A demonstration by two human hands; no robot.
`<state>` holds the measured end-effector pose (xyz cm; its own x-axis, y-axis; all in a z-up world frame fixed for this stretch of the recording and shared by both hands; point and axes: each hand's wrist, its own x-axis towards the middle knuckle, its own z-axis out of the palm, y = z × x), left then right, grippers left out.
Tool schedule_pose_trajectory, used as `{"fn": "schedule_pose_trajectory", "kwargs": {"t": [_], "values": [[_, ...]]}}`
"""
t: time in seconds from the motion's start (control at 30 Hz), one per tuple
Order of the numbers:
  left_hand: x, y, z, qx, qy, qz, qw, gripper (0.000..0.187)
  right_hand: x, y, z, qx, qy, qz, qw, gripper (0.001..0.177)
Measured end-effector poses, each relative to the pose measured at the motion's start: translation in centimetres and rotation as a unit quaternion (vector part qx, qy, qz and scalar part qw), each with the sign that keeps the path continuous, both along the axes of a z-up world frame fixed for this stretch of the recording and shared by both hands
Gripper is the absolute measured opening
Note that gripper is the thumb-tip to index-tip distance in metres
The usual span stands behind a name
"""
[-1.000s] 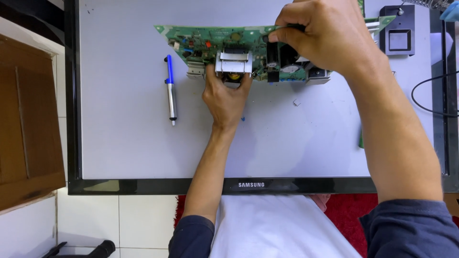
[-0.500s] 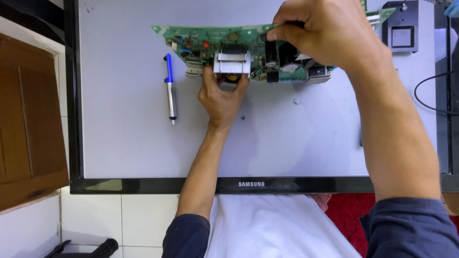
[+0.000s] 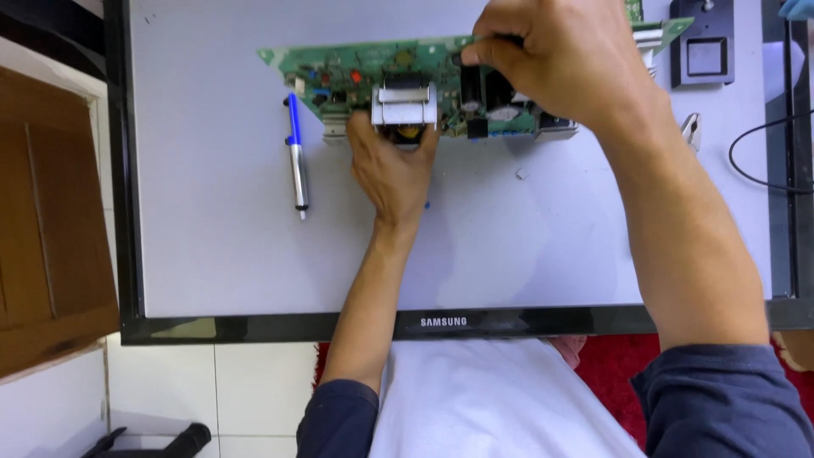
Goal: The person works on a green circuit board placed on a white surface, using their hands to touch and manipulate various components. They flip the board over to inspect the back and then return to the front side to continue handling the electronic parts.
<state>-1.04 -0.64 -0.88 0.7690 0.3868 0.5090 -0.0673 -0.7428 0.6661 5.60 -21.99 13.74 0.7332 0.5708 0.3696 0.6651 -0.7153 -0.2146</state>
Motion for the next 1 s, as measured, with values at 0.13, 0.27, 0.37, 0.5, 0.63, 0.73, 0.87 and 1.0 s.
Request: {"fn": "schedule_pose_trajectory", "kwargs": {"t": [0.13,0.27,0.37,0.5,0.63,0.73,0.87,1.0], "values": [[0.7,0.5,0.4,0.009,0.005,-0.012,1.000,0.083,0.1,0.3,0.9,0.013,0.035,0.005,0.999,0.015],[0.7,0.9,-0.2,0.020,-0.029,-0.017,0.999,0.078,0.2,0.2,0.6,0.018,0.070,0.001,0.997,0.012],[1.0,1.2,-1.0,0.031,-0.063,-0.025,0.997,0.076,0.7,-0.2,-0.1,0.004,0.044,0.013,0.999,0.013],[1.3,1.9,-1.1,0.058,-0.095,-0.039,0.993,0.067,0.5,0.0,0.5,-0.012,0.037,0.019,0.999,0.013],[-0.3,2.1,1.8,-0.001,-0.014,-0.063,0.998,0.068,0.7,-0.1,0.2,-0.009,-0.014,0.028,0.999,0.016],[-2.8,4.0,6.0,-0.042,0.126,-0.149,0.980,0.076,0.7,-0.2,0.5,-0.005,-0.001,0.019,1.000,0.027],[-3.9,8.4,11.5,0.054,0.026,-0.091,0.994,0.037,1.0,-0.4,0.3,-0.032,-0.014,0.053,0.998,0.017],[0.3,11.7,13.3,0.027,-0.060,-0.208,0.976,0.056,0.6,0.0,1.3,-0.045,0.022,0.040,0.998,0.014]]}}
